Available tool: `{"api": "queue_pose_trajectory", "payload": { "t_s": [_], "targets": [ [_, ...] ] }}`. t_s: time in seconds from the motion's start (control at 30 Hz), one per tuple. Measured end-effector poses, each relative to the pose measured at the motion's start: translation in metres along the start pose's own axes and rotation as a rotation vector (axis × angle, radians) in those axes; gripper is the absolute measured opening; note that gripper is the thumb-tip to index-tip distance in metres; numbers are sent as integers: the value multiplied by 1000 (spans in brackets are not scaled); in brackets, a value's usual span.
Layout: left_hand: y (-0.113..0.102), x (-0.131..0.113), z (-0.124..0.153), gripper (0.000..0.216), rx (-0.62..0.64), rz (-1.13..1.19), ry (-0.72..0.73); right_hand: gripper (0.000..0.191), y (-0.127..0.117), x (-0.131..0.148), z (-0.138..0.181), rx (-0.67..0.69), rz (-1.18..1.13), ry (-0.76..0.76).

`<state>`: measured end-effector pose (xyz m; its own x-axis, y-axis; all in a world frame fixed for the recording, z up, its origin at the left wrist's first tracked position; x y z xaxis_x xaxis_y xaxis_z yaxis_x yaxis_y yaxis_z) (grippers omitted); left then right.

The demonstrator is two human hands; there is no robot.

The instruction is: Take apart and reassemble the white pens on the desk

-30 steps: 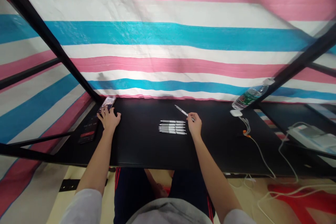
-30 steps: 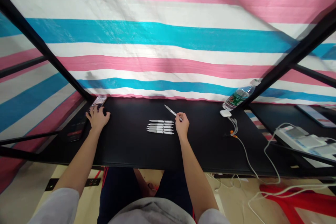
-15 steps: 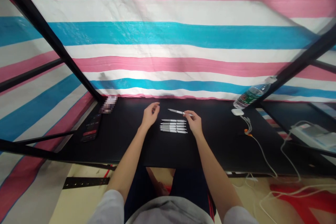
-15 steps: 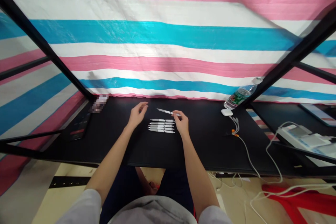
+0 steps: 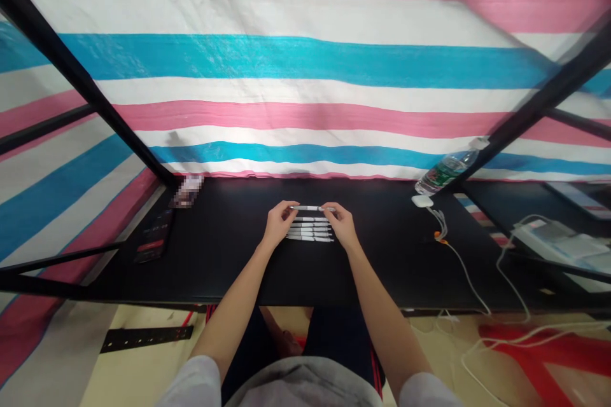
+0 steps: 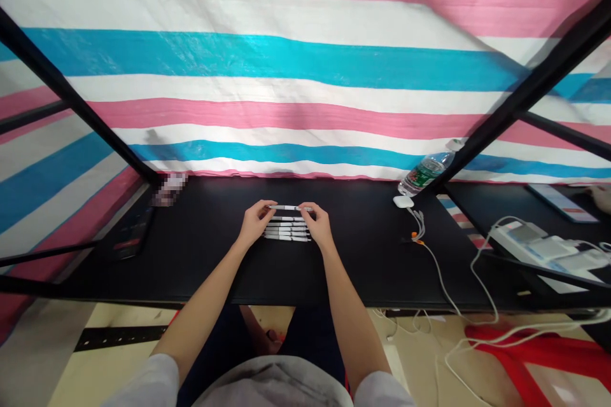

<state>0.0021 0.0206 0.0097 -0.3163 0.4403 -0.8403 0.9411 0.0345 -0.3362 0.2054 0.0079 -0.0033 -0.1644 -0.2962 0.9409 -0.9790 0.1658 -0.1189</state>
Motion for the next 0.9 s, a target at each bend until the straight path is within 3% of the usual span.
{"api": "queue_pose_trajectory", "payload": {
  "t_s": [0.27, 0.43, 0.57, 0.9],
  "targets": [
    [3, -1, 3, 23, 89, 57, -126, 36, -2, 3, 2, -102, 10, 111],
    [-1, -10, 3, 29, 34, -11, -114, 36, 0, 1, 1, -18, -9, 117],
    [-3, -10, 3, 36, -26, -33, -116, 35, 4, 1, 3, 59, 5, 35],
    [-3, -6, 4, 49, -80, -106, -103, 21, 7, 13, 9, 26, 393, -325]
  ]
}}
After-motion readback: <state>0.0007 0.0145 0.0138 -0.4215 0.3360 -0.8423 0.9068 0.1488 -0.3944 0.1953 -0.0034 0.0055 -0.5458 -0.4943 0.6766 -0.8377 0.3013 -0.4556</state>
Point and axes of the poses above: each hand's wrist, its own z-axis away from the middle knuckle, its own y-axis out of the palm, x = y × z, the point moved 1 cm from there along -z, towards the middle knuckle
